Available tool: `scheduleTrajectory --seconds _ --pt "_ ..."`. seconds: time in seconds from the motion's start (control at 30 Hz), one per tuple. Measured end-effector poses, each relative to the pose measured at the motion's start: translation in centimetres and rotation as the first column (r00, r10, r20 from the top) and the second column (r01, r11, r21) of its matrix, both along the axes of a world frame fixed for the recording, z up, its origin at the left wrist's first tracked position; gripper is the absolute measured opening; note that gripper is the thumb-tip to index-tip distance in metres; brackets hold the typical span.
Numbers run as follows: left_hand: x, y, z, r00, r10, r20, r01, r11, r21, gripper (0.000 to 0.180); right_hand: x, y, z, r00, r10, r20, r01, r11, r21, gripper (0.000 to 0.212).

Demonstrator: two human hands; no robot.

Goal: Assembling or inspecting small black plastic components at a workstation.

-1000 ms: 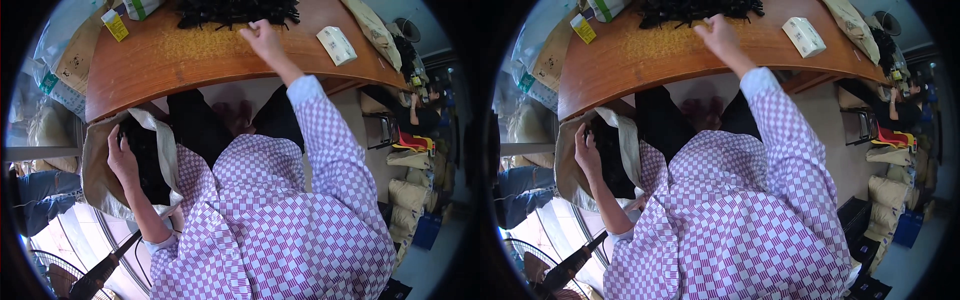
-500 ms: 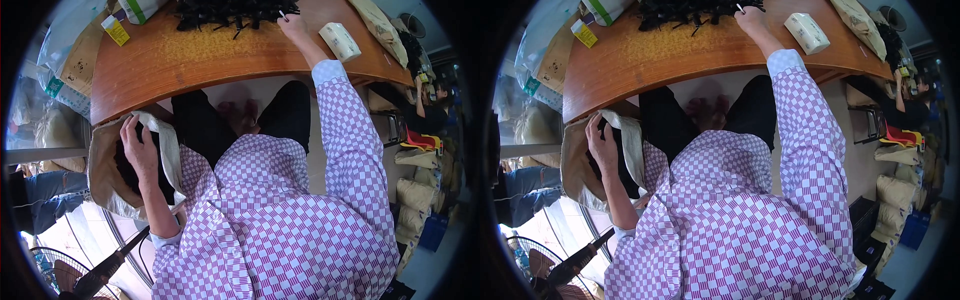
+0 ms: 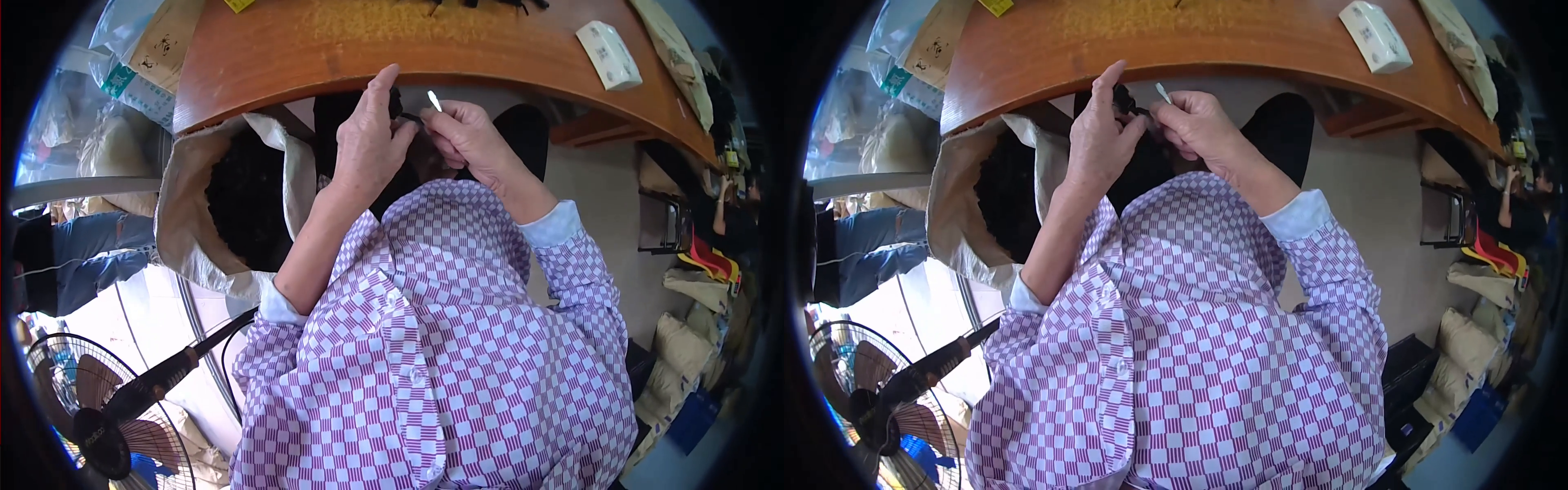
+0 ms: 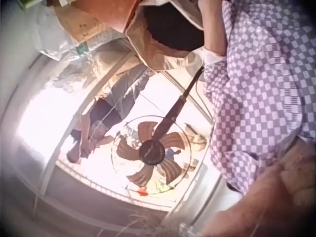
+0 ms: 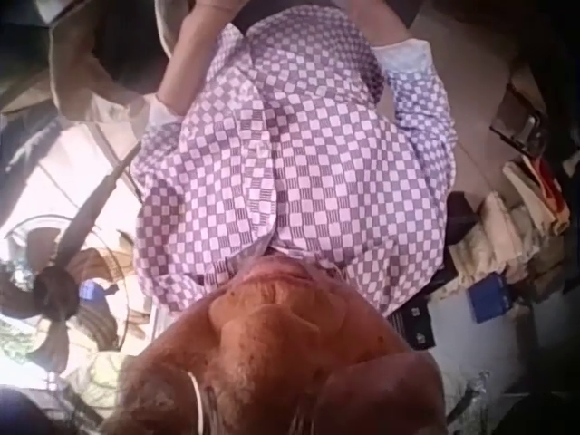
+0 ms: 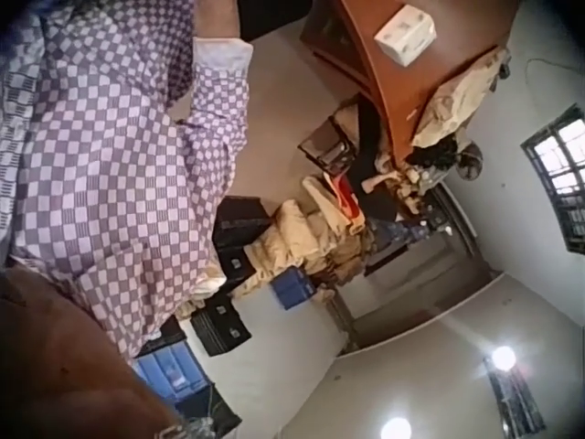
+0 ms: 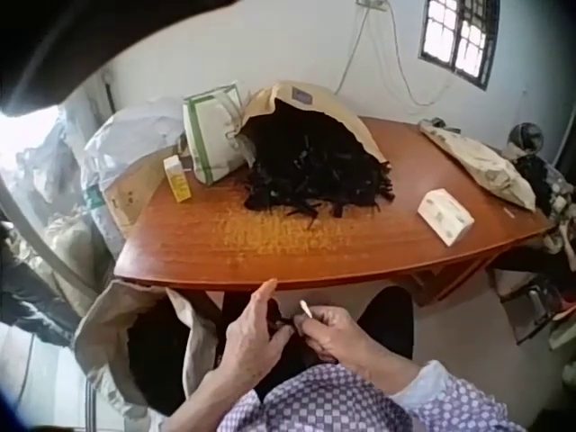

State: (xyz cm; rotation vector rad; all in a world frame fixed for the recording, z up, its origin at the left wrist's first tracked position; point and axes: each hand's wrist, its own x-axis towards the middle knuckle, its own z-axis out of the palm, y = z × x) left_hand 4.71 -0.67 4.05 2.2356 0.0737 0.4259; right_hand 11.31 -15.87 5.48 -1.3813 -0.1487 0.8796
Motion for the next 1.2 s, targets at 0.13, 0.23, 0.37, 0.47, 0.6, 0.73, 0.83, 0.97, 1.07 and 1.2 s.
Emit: scheduleTrajectory --seconds 0.13,0.23,0.37,0.47,0.6,0.73,0.83,0.97,1.07,1.2 --pt "-0.9 -0.3 -1.3 1.0 0.026 -0.006 -0.025 0.995 0.097 0.066 -1.0 0.1 -1.0 0.996 0.0 -0.088 0.002 1.0 0.021 0.022" --pt "-1.3 -0.5 -1.8 1.0 0.01 -0.018 -0.008 0.994 0.106 0.064 -1.4 0.2 -1.9 0.998 0.013 -0.061 -0.01 0.998 0.054 0.025" --pt "-1.9 -0.2 -2.0 0.976 0.028 -0.217 -0.039 0.998 -0.046 0.056 -2.0 0.2 -2.7 0.995 0.043 0.088 -0.051 0.994 0.095 0.026" --pt "-2.4 0.1 -2.6 0.978 -0.037 -0.205 -0.045 0.923 -0.383 0.047 -2.8 0.7 -3.1 0.926 0.025 0.376 -0.046 0.998 0.046 0.026" --pt "-2.9 0.2 -2.0 0.977 -0.108 -0.183 0.006 0.875 -0.483 0.038 -3.2 1.3 -4.2 0.835 0.08 0.545 -0.068 0.997 -0.042 0.025" --pt "-3.1 0.6 -2.4 0.974 -0.136 -0.183 0.02 0.851 -0.525 0.033 -3.3 1.6 -5.0 0.805 0.131 0.579 -0.087 0.991 -0.103 0.023" --pt "-3.3 0.7 -2.5 0.972 -0.126 -0.2 0.0 0.845 -0.535 0.03 -3.4 1.7 -4.3 0.782 0.211 0.587 -0.126 0.975 -0.183 0.022" --pt "-3.3 0.8 -3.0 0.973 -0.124 -0.193 -0.005 0.831 -0.556 0.027 -3.5 2.0 -4.2 0.776 0.225 0.589 -0.122 0.97 -0.209 0.023" --pt "-3.3 0.7 -3.0 0.97 -0.113 -0.213 -0.022 0.84 -0.542 0.024 -3.6 2.0 -4.6 0.766 0.229 0.601 -0.11 0.967 -0.229 0.023" --pt "-3.3 0.9 -3.2 0.964 -0.125 -0.234 -0.023 0.839 -0.544 0.023 -3.8 2.1 -4.6 0.77 0.236 0.593 -0.105 0.963 -0.247 0.022"
